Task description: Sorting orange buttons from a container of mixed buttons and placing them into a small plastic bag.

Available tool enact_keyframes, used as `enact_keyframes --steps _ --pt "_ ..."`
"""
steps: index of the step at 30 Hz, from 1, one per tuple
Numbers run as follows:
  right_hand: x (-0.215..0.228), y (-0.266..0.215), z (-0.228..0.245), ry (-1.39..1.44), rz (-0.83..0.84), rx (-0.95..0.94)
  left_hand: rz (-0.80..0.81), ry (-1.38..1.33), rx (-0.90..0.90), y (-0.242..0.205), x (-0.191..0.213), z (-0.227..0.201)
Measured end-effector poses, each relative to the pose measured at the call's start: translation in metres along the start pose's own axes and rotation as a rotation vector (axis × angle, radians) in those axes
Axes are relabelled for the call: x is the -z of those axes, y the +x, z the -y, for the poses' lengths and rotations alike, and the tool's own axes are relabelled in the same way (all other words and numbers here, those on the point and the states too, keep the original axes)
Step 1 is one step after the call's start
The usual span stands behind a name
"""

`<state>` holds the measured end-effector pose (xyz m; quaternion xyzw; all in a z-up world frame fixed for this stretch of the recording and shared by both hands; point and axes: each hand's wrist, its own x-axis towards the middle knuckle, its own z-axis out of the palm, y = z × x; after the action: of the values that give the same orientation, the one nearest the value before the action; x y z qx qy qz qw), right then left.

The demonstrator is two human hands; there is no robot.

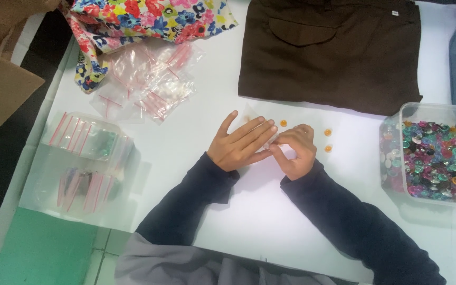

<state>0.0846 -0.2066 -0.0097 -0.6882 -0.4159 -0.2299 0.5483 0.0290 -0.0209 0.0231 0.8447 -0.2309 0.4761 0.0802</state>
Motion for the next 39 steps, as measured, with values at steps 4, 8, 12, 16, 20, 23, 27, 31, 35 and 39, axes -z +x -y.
enact_keyframes --steps 4,8,12,16,20,23,27,31,35,39 --pt "-0.001 0.003 0.005 0.023 -0.008 -0.003 0.012 0.038 -0.015 0.002 0.003 0.002" --pt "-0.001 0.008 0.013 0.019 0.014 0.004 0.039 0.079 -0.030 0.000 0.002 0.003" --pt "0.001 0.006 0.010 -0.035 0.023 -0.074 0.071 0.090 -0.043 -0.001 0.001 0.004" --pt "0.003 0.002 0.011 -0.072 -0.015 -0.145 0.013 0.081 -0.019 0.001 0.005 0.001" --pt "0.005 0.002 0.013 -0.042 -0.042 -0.274 -0.080 0.125 -0.018 0.001 0.006 0.003" --pt "0.006 0.003 0.016 -0.012 -0.043 -0.342 -0.116 0.129 -0.017 0.002 0.003 0.004" --pt "0.003 0.002 0.017 0.023 -0.024 -0.358 -0.118 0.079 -0.014 0.006 0.004 0.002" --pt "0.004 0.005 0.019 0.034 -0.003 -0.353 -0.109 0.068 -0.034 -0.001 -0.001 0.001" --pt "0.009 0.013 0.015 -0.012 0.110 -0.271 -0.123 0.033 -0.059 0.000 0.000 -0.002" --pt "0.018 0.017 0.001 0.008 0.170 -0.277 -0.103 0.039 -0.032 0.005 0.003 -0.005"
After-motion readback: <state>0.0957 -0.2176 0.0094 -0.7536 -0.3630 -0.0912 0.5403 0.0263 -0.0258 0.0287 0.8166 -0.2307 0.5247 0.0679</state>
